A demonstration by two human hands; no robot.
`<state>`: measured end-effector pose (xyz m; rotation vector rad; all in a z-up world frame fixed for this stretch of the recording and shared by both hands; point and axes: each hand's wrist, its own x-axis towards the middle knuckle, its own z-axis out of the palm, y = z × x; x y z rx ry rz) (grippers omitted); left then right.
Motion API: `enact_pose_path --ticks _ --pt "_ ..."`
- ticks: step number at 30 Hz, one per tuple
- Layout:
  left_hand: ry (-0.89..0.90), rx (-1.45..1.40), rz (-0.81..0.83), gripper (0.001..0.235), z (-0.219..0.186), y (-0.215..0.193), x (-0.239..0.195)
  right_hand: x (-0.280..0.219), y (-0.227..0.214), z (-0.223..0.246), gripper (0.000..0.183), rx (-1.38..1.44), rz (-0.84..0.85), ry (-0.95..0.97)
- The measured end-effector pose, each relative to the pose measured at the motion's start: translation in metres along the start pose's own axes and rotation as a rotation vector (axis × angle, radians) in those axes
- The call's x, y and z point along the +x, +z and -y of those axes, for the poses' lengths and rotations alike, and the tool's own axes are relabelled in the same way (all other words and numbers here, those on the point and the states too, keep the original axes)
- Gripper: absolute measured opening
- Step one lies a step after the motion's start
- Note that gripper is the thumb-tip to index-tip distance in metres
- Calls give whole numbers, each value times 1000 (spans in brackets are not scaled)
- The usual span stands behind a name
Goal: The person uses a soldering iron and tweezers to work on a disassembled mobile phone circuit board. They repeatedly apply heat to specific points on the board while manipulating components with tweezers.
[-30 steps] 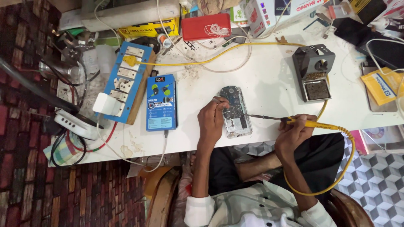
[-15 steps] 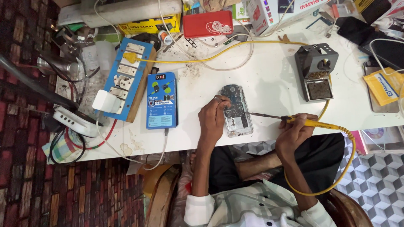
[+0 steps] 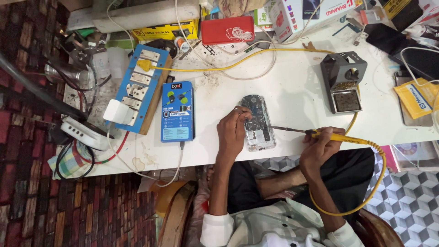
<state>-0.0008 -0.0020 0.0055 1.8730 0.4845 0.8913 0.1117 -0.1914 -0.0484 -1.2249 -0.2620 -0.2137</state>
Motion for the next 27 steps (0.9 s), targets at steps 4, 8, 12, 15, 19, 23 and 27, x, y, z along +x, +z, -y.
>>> enact_pose_path --ticks 4,8,12,15,19,23,27 --pt "18 -10 -5 24 -2 0 1 -2 1 3 17 -118 25 5" --pt "23 33 3 22 -7 -2 1 3 -2 3 20 -23 32 72" --pt "-15 67 20 18 -11 -3 0 17 -6 0 21 80 -74 256" --pt "5 40 19 18 -7 -2 0 27 -10 -1 21 162 -144 391" --pt "50 -69 -15 23 2 1 3 25 -13 -4 23 197 -83 354" --pt "-27 -211 -39 30 0 1 10 24 -13 -5 26 156 -10 297" --pt "-253 -124 59 33 -9 -4 21 24 -10 -3 25 184 12 307"
